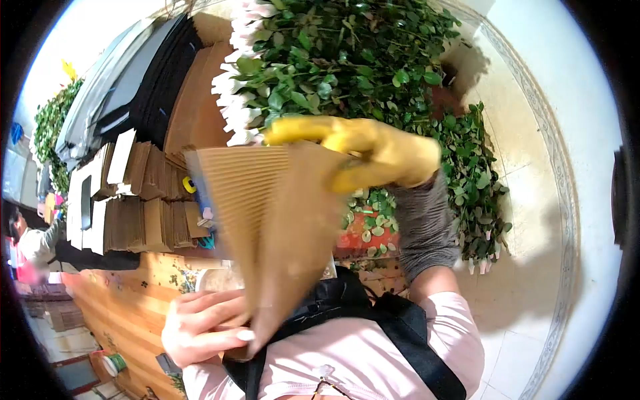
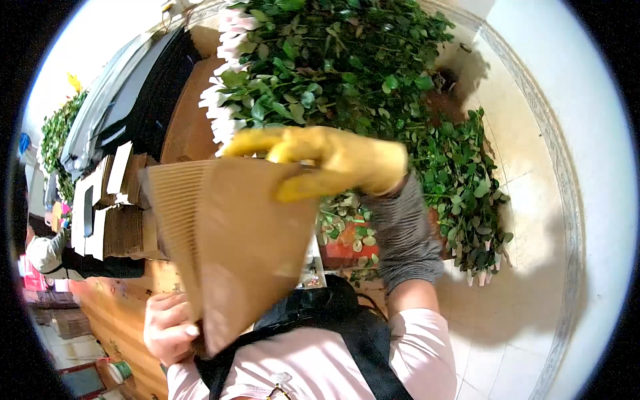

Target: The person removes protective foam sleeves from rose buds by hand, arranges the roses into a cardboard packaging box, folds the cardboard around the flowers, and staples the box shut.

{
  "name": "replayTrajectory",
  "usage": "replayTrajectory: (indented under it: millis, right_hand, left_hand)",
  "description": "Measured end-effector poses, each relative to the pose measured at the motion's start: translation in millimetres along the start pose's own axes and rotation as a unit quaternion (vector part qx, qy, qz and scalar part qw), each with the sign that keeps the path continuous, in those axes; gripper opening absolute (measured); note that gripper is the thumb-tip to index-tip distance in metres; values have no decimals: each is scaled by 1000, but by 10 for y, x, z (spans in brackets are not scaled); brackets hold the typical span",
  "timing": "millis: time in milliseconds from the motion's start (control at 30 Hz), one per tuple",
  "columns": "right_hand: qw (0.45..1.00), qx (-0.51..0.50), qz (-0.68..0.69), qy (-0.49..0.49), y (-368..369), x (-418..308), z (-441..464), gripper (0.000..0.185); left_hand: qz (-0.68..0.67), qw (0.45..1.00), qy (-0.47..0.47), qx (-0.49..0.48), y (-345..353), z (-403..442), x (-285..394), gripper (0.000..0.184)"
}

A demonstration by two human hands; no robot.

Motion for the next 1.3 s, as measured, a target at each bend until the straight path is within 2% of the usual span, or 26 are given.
replayTrajectory:
  millis: [67, 167, 267, 333, 400, 433, 467, 533, 567, 633, 700, 733, 767, 800, 833, 867, 933, 1000, 1067, 1100, 1133, 1167, 1200, 1233, 1267, 1300]
  right_hand:
    - [989, -107, 86, 52, -116, -158, 183, 21]
    - [975, -167, -11, 145, -99, -460, 401, 22]
    - [958, -105, -106, 245, 13, -409, 247, 27]
    - [928, -118, -140, 323, 271, -109, 60, 24]
    - [921, -117, -175, 328, 636, 242, -240, 19]
    - [901, -120, -247, 336, 811, 334, -266, 16]
    - [876, -120, -320, 340, 978, 434, -300, 15]
    - [842, -140, -324, 408, 1283, 717, -677, 12]
    - [814, -166, -355, 428, 1423, 798, -746, 12]
    - [783, -195, -385, 449, 1582, 920, -741, 20]
    - [807, -165, -395, 408, 1682, 1030, -667, 29]
    - [804, -161, -399, 410, 1721, 1077, -632, 29]
    - [815, -167, -370, 413, 1760, 1098, -609, 31]
    - [824, -172, -341, 418, 1787, 1088, -599, 33]
    - [858, -122, -315, 388, 1738, 1081, -586, 33]
    - [853, -119, -323, 394, 1675, 1033, -568, 33]
    - [833, -106, -366, 401, 1513, 933, -503, 32]
    - [845, -115, -334, 401, 1448, 988, -588, 29]
    - [863, -94, -214, 448, 1601, 1147, -875, 23]
    - [876, -133, -177, 428, 1591, 1213, -949, 26]
    - [875, -128, -183, 429, 1529, 1236, -933, 26]
    - [870, -136, -264, 394, 1444, 1219, -868, 29]
    - [855, -143, -345, 359, 1347, 1190, -791, 32]
    - [815, -191, -355, 416, 1178, 1211, -579, 38]
    - [789, -200, -430, 390, 1163, 1365, -605, 44]
    - [714, -282, -484, 421, 1208, 1537, -626, 57]
  left_hand:
    - [-44, 996, 74, 5, 73, 281, -165, 20]
    - [-104, 993, -38, 37, 253, 280, -860, 47]
    - [-212, 954, -186, 97, 723, 103, -1568, 70]
    - [-178, 949, -228, 125, 1166, -44, -1930, 59]
    - [-125, 946, -292, 70, 1523, -275, -2107, 46]
    - [-11, 950, -300, 87, 1598, -379, -2128, 33]
    - [34, 935, -318, 153, 1658, -457, -2183, 23]
    - [78, 882, -443, 144, 1648, -688, -2275, 13]
    - [78, 875, -464, 114, 1675, -793, -2360, 12]
    - [59, 903, -419, 72, 1863, -888, -2617, 13]
    - [15, 948, -313, 49, 2076, -811, -2851, 15]
    - [-16, 967, -253, -3, 2203, -752, -3002, 19]
    - [-61, 987, -149, 19, 2398, -616, -3079, 30]
    - [-105, 991, -85, 0, 2655, -500, -3140, 36]
    - [-73, 995, -33, -58, 2711, -344, -3075, 42]
    - [-68, 994, -45, -71, 2963, -332, -3151, 51]
    - [71, 994, -59, -58, 3436, -462, -3356, 68]
    - [88, 987, -88, -106, 3375, -465, -3359, 73]
    - [73, 967, -149, -193, 3201, -417, -3244, 78]
    - [71, 946, -197, -249, 3076, -384, -3183, 81]
    - [74, 916, -248, -308, 2988, -320, -3123, 83]
    - [98, 901, -266, -330, 2900, -296, -3065, 86]
    - [136, 902, -248, -327, 2837, -274, -3007, 88]
    - [188, 939, -164, -237, 2885, -310, -3035, 95]
    - [250, 955, -88, -132, 2928, -348, -3058, 101]
    - [253, 938, -122, -202, 2969, -360, -3093, 106]
Point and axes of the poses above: each hand's wrist, its own z-axis towards the middle knuckle, its own y-axis out of the palm, x = y × z, the point moved 1 cm from there along z, towards the middle knuckle, and after that the axes turned 11 degrees about -y, right-handed, at the moved point
